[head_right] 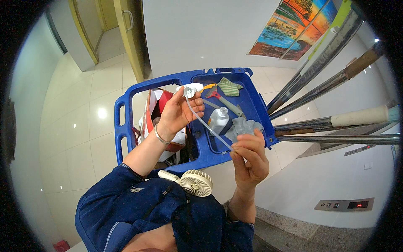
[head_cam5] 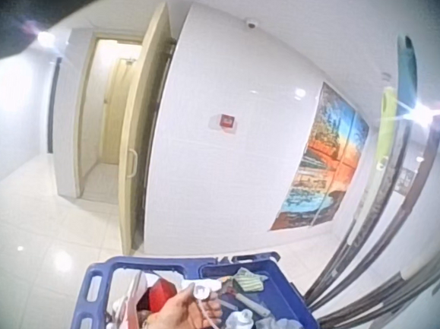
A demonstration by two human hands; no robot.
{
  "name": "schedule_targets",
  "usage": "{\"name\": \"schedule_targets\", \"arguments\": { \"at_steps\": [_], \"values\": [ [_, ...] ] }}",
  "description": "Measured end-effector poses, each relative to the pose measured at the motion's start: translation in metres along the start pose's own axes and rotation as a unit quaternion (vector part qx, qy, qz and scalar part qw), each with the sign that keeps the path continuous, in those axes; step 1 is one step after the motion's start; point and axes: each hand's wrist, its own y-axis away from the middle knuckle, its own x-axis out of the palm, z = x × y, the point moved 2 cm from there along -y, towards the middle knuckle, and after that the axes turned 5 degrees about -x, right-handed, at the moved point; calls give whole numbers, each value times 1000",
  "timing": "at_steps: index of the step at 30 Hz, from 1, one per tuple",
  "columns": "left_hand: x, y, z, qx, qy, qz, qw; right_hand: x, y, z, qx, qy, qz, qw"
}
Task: The person sprays a cleaning liquid onto an elevator door, then moves to a cleaning cart and disassembles the spray bottle's trigger mechanism to clear a blockage before reassembling it.
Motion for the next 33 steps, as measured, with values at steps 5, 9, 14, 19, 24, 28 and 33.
{"name": "schedule_targets", "arguments": {
  "at_steps": [5,9,14,19,24,28,33],
  "values": [
    [-1,2,-3,11,-6,2,1000,-4,6,-5,7,-24,34,999],
    [0,4,-8,53,-34,28,998,-11,23,-19,52,-50,86,994],
    [19,8,-15,98,-143,-41,984,-9,56,-49,142,-104,117,977],
    [47,8,-17,145,-224,-52,962,-9,69,-64,213,19,213,953],
    [70,-2,-18,173,-377,-50,908,-15,26,-56,208,39,107,972],
    [100,-6,-5,287,-604,-2,744,-13,-29,-29,226,-84,7,971],
    [112,-1,10,291,-700,22,652,-7,-49,-28,217,-127,70,965]
  ]
}}
